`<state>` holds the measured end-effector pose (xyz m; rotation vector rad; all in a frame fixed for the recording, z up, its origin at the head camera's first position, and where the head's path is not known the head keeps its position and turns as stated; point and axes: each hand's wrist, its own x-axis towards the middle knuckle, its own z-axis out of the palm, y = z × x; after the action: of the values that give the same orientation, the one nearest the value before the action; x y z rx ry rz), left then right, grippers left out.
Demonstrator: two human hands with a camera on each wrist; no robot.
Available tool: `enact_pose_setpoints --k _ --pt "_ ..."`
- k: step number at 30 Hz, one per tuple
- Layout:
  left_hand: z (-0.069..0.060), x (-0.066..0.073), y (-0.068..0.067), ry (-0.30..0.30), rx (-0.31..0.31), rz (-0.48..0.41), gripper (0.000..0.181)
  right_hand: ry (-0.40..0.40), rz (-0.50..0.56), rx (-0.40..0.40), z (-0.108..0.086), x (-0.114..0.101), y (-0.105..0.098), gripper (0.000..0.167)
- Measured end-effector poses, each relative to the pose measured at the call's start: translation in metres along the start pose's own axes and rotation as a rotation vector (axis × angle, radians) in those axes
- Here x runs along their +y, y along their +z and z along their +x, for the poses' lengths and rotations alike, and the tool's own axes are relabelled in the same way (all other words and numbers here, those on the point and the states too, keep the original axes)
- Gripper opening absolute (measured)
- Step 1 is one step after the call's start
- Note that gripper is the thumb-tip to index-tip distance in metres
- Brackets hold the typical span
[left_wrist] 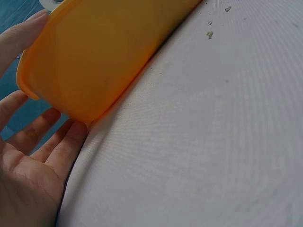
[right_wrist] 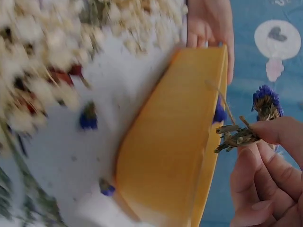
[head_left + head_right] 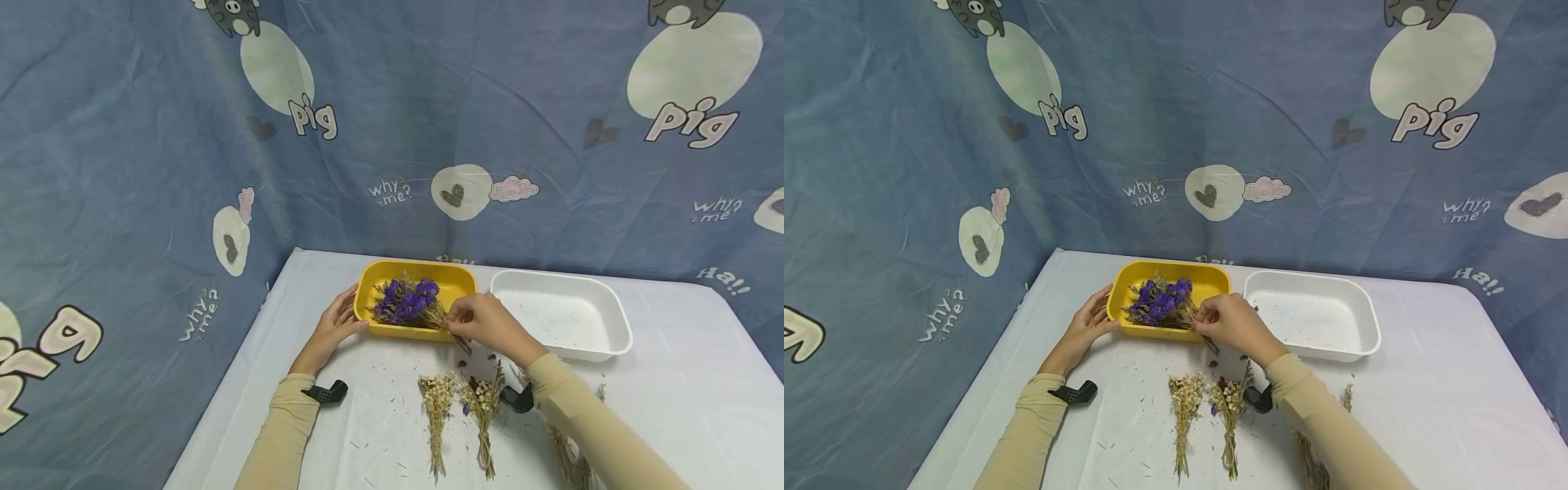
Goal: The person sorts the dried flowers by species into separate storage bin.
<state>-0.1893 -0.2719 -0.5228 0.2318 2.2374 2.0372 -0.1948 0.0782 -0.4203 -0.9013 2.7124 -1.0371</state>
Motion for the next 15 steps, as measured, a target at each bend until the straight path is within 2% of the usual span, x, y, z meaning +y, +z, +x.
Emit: enact_pose_setpoints --k 7,15 --pt "0.0 -0.001 0.001 -0.011 0.008 0.011 0.081 0.04 -0.082 -0.046 0.023 0.005 -0.008 0.01" --pt "0.001 -0.002 0.0 -0.016 0.018 0.009 0.082 0.04 -0.205 -0.123 0.046 0.013 -0.012 0.011"
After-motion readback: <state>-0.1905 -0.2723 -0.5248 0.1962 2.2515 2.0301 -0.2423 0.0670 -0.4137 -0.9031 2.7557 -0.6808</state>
